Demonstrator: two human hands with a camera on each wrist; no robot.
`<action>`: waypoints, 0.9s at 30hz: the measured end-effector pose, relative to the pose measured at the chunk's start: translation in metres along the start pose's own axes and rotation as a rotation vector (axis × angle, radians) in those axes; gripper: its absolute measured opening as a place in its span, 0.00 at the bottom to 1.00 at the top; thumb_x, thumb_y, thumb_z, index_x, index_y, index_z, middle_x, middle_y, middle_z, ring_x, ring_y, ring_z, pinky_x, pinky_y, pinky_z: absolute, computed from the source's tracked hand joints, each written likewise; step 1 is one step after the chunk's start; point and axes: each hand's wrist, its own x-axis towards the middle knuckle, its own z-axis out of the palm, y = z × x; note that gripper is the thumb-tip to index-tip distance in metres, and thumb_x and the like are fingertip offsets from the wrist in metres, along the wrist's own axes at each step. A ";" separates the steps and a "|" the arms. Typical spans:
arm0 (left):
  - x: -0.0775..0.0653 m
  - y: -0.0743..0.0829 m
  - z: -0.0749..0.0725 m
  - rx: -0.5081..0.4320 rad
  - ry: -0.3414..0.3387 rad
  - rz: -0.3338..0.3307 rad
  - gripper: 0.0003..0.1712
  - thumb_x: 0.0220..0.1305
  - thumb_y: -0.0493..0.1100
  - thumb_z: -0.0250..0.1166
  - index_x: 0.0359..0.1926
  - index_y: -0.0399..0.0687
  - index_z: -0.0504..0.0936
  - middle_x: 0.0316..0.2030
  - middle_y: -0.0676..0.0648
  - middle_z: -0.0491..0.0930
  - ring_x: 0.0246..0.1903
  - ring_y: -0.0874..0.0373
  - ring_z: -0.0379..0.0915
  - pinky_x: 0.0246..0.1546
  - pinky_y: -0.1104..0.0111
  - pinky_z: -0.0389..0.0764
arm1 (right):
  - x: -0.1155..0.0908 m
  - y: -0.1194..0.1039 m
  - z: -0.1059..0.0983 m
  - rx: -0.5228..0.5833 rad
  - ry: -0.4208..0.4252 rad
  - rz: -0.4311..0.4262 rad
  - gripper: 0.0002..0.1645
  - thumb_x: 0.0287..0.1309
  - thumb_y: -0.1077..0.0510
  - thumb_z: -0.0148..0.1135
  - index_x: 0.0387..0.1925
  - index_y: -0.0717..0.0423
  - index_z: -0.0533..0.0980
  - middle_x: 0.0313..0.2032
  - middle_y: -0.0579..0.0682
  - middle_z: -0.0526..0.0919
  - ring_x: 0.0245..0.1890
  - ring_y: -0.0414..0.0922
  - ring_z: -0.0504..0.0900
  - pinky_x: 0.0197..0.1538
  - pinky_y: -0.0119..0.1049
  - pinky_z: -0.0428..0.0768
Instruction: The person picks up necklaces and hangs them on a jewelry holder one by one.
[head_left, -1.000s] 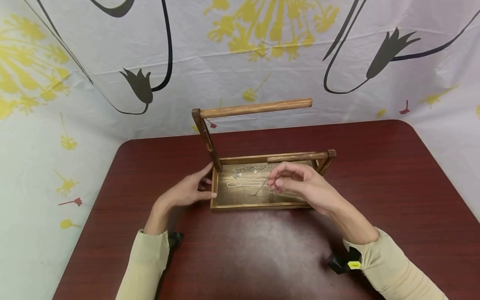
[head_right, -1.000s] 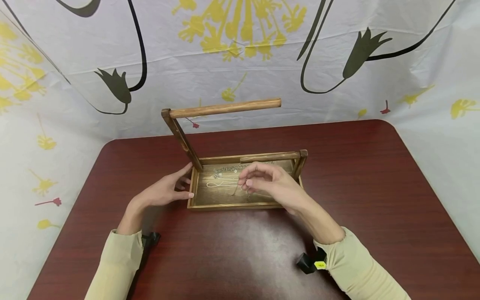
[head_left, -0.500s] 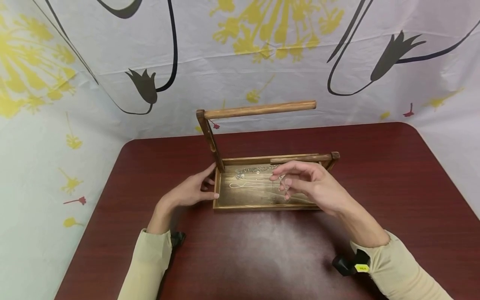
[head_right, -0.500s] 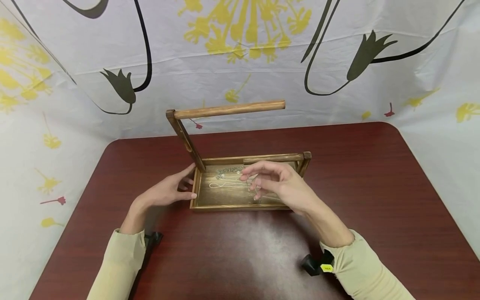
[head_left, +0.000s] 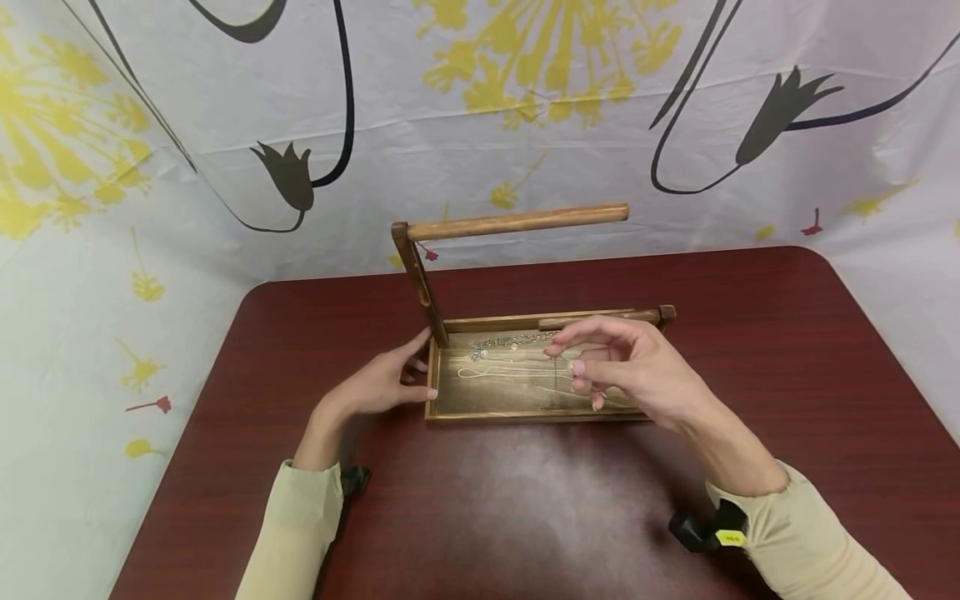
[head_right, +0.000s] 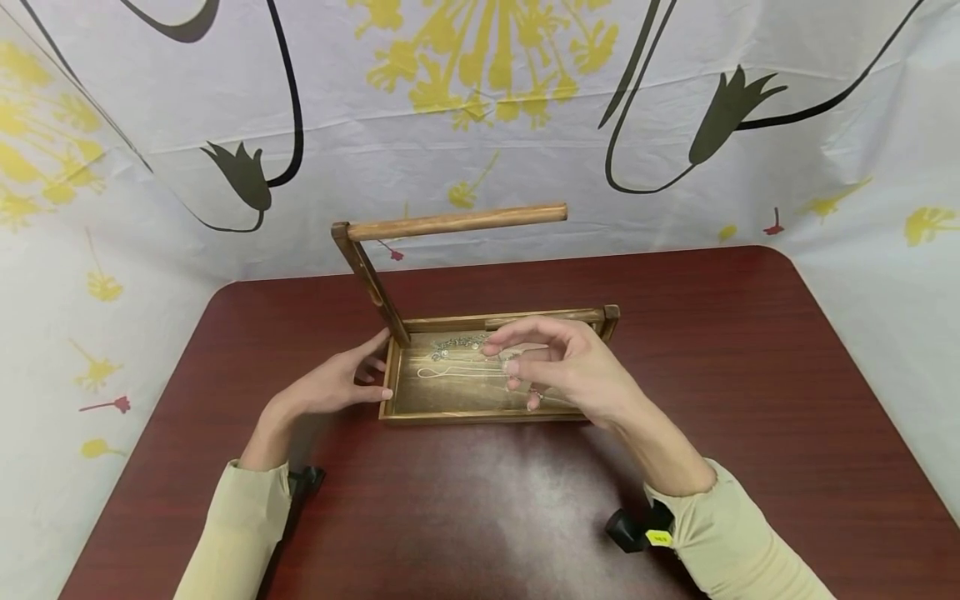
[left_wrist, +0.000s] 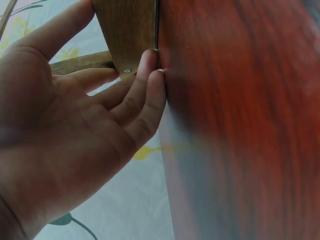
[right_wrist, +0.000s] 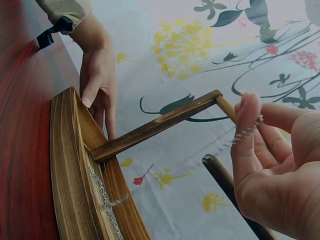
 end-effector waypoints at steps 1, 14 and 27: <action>0.000 0.000 0.000 0.001 0.001 0.001 0.56 0.63 0.50 0.71 0.80 0.52 0.43 0.56 0.41 0.78 0.53 0.48 0.75 0.56 0.53 0.74 | 0.000 -0.001 0.000 0.010 0.002 -0.003 0.17 0.62 0.71 0.62 0.53 0.60 0.79 0.49 0.55 0.84 0.28 0.41 0.82 0.24 0.36 0.80; 0.001 -0.002 0.001 0.003 0.008 0.006 0.56 0.63 0.49 0.71 0.80 0.51 0.43 0.55 0.41 0.78 0.52 0.48 0.76 0.55 0.54 0.75 | -0.003 -0.006 -0.003 0.034 0.035 -0.046 0.15 0.62 0.72 0.61 0.50 0.61 0.80 0.46 0.56 0.85 0.22 0.39 0.78 0.21 0.33 0.78; 0.001 -0.002 0.000 -0.002 0.005 0.013 0.56 0.63 0.49 0.71 0.80 0.52 0.43 0.55 0.41 0.78 0.53 0.49 0.75 0.55 0.54 0.74 | -0.014 -0.017 -0.009 -0.066 0.131 -0.015 0.14 0.64 0.69 0.62 0.51 0.64 0.75 0.42 0.58 0.84 0.21 0.44 0.78 0.21 0.34 0.77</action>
